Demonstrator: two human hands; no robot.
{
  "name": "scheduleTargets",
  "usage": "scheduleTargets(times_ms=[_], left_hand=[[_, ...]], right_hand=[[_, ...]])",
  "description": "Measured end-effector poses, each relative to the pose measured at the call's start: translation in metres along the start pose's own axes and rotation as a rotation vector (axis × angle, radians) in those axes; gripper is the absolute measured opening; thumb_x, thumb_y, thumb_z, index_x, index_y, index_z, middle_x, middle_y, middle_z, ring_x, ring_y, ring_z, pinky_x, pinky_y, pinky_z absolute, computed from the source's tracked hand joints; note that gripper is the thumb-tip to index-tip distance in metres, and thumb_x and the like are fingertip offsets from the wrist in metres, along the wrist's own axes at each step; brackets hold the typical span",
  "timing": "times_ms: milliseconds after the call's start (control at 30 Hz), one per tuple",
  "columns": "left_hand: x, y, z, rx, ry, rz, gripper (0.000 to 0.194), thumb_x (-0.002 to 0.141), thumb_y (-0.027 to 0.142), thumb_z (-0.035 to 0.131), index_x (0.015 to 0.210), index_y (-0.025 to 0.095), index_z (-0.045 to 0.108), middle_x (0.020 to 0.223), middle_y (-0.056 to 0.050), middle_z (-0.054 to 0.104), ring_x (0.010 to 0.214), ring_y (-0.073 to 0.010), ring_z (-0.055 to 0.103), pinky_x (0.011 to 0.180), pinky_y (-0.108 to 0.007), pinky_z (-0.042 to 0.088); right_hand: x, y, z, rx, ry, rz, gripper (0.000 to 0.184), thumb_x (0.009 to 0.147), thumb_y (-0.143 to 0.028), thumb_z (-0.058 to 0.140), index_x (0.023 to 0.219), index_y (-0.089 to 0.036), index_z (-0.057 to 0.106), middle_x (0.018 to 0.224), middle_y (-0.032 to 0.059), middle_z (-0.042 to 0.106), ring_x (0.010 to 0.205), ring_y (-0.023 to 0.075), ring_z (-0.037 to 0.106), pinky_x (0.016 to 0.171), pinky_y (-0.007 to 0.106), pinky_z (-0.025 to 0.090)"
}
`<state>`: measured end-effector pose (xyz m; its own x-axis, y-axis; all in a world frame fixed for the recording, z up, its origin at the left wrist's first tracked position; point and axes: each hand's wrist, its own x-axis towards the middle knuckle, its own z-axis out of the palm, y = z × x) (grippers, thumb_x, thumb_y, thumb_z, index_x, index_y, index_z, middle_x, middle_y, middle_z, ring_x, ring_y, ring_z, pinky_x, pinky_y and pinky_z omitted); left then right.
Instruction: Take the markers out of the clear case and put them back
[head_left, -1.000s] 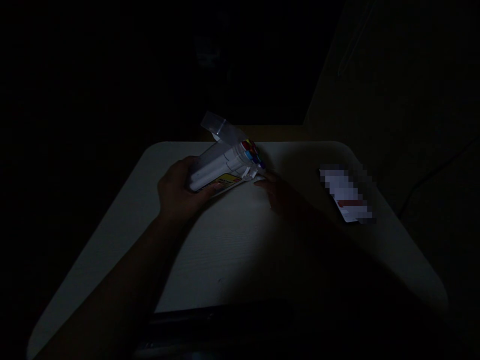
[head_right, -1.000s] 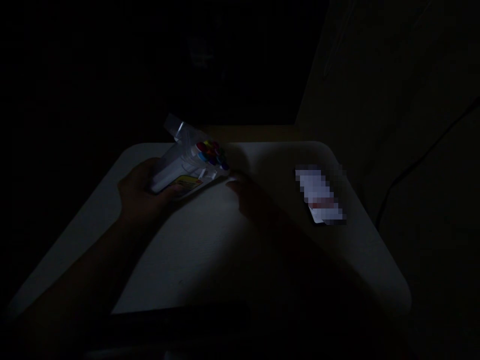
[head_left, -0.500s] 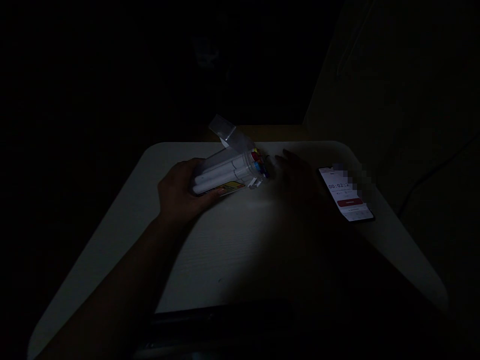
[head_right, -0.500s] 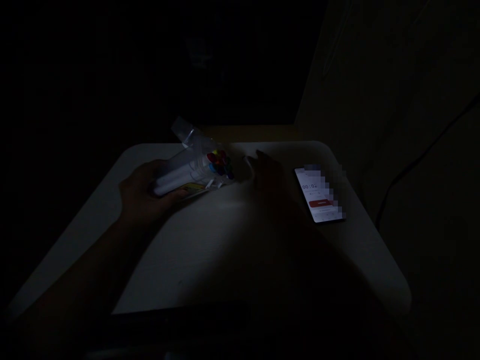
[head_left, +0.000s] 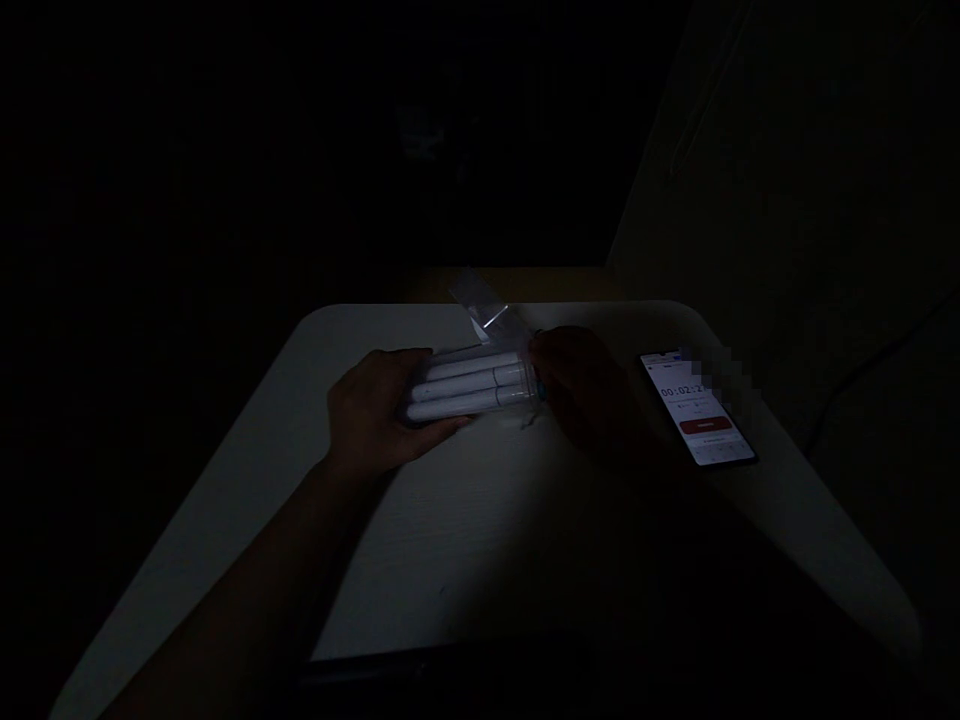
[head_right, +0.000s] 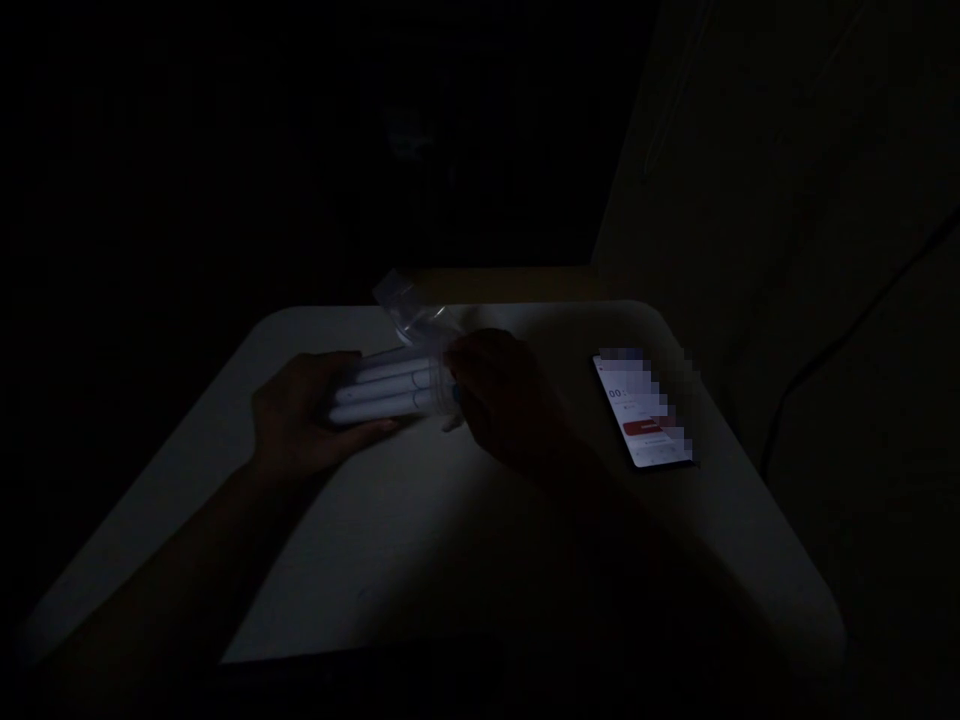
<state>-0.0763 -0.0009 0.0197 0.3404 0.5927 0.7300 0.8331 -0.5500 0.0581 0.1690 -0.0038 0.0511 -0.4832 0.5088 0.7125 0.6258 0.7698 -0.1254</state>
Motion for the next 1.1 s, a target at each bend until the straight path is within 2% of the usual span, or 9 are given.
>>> scheduleTargets(times_ms=[133,333,467,567,667,833,1000,1100], left_hand=[[0.002,0.001,-0.001,0.024,-0.002,0.023,0.066,0.062,0.061,0.064,0.112,0.021,0.048,0.098,-0.007,0.064,0.084,-0.0250,0.061,0.072,-0.038,0.050],[0.002,0.002,-0.001,0.041,0.003,0.014,0.067,0.061,0.062,0.064,0.112,0.021,0.048,0.098,-0.007,0.064,0.085,-0.0251,0.061,0.073,-0.039,0.050],[0.002,0.002,-0.001,0.047,-0.005,-0.027,0.066,0.061,0.060,0.065,0.111,0.021,0.049,0.099,-0.008,0.064,0.086,-0.0250,0.061,0.074,-0.038,0.050],[0.001,0.003,-0.001,0.053,0.002,-0.083,0.068,0.060,0.061,0.065,0.111,0.019,0.050,0.100,-0.008,0.063,0.089,-0.0261,0.060,0.076,-0.039,0.050],[0.001,0.003,-0.002,0.053,-0.025,-0.125,0.069,0.060,0.062,0.064,0.112,0.018,0.051,0.102,-0.009,0.062,0.091,-0.0274,0.059,0.077,-0.039,0.049],[0.001,0.004,-0.003,0.075,-0.055,-0.128,0.068,0.061,0.064,0.062,0.111,0.019,0.052,0.098,-0.010,0.064,0.089,-0.0278,0.060,0.076,-0.039,0.048],[0.000,0.002,0.000,0.121,-0.025,-0.093,0.068,0.060,0.064,0.062,0.110,0.019,0.053,0.096,-0.010,0.065,0.087,-0.0275,0.061,0.075,-0.039,0.047],[0.000,0.004,-0.001,0.133,-0.034,-0.113,0.066,0.060,0.065,0.061,0.109,0.022,0.053,0.096,-0.009,0.065,0.087,-0.0279,0.061,0.075,-0.039,0.046]], right_hand=[[0.000,0.006,0.001,0.055,0.025,-0.027,0.023,0.086,-0.018,0.043,0.099,-0.014,0.060,0.103,0.0081,0.063,0.098,0.0175,0.052,0.086,0.034,0.045],[-0.001,0.005,0.001,0.088,0.064,0.057,0.021,0.086,-0.019,0.046,0.094,-0.014,0.064,0.095,0.0075,0.065,0.094,0.0155,0.054,0.083,0.030,0.046],[-0.005,0.009,-0.007,0.156,0.110,0.222,0.022,0.086,-0.019,0.044,0.095,-0.016,0.064,0.093,0.0057,0.065,0.090,0.0139,0.057,0.080,0.028,0.046],[-0.009,0.015,-0.015,0.217,0.203,0.400,0.022,0.087,-0.022,0.043,0.097,-0.019,0.062,0.094,0.0029,0.064,0.086,0.0126,0.059,0.076,0.026,0.047],[-0.012,0.019,-0.018,0.270,0.281,0.488,0.020,0.086,-0.024,0.043,0.094,-0.020,0.062,0.089,0.0018,0.064,0.080,0.0118,0.060,0.071,0.025,0.048],[-0.014,0.021,-0.014,0.255,0.202,0.354,0.015,0.081,-0.022,0.048,0.084,-0.018,0.062,0.087,0.0026,0.063,0.082,0.0127,0.059,0.072,0.026,0.047],[-0.011,0.017,-0.012,0.172,0.113,0.317,0.010,0.077,-0.025,0.058,0.076,-0.016,0.063,0.086,0.0037,0.066,0.082,0.0136,0.061,0.073,0.026,0.047],[-0.007,0.013,-0.014,0.092,-0.031,0.269,0.018,0.082,-0.022,0.050,0.091,-0.017,0.065,0.095,0.0051,0.066,0.086,0.0145,0.060,0.075,0.027,0.047]])
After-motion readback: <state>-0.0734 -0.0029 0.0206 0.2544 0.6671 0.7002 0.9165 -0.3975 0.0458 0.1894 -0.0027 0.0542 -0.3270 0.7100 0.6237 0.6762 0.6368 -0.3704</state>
